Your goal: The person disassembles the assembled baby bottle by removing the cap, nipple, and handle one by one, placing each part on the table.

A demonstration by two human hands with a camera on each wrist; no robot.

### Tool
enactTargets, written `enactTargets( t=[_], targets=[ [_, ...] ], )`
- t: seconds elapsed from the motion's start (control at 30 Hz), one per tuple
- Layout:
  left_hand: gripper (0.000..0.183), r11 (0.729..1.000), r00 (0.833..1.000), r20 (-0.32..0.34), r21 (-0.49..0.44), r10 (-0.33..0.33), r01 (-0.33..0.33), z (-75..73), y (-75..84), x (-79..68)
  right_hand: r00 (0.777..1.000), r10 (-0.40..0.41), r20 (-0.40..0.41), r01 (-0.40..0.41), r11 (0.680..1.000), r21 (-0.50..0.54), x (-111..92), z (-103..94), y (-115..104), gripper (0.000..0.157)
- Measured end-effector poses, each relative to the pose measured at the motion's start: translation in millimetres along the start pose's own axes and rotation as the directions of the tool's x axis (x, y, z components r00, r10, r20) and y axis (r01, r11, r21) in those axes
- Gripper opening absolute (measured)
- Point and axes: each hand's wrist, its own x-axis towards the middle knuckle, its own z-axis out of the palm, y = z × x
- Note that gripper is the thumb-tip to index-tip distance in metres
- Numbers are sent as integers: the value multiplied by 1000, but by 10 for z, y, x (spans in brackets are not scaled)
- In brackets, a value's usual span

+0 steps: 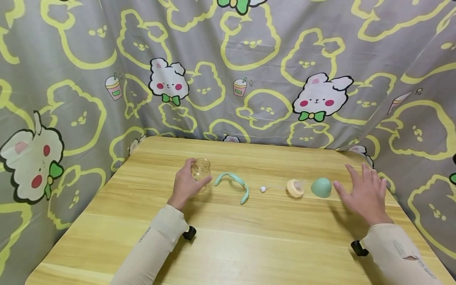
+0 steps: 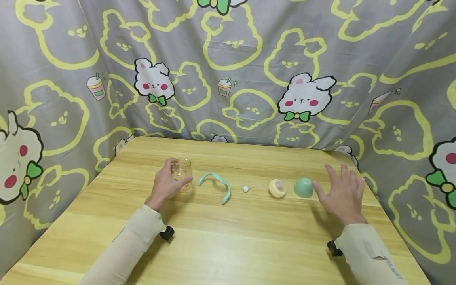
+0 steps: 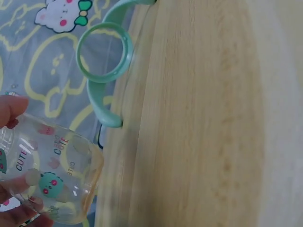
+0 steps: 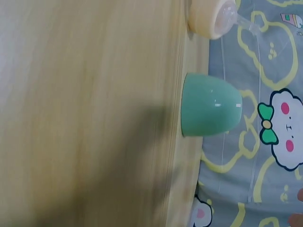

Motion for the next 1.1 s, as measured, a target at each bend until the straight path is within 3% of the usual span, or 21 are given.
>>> enactTargets(
  t=[0.6,1.1],
  targets=[
    [78,997,997,22,6,-76,76,-26,-84,59,997,65,45,-65,998,-21,-98,-61,144,75],
    [83,995,994,50,15,-96,95,-26,-136,70,994,78,77,-75,997,-36,-101,-70,177,80]
  ],
)
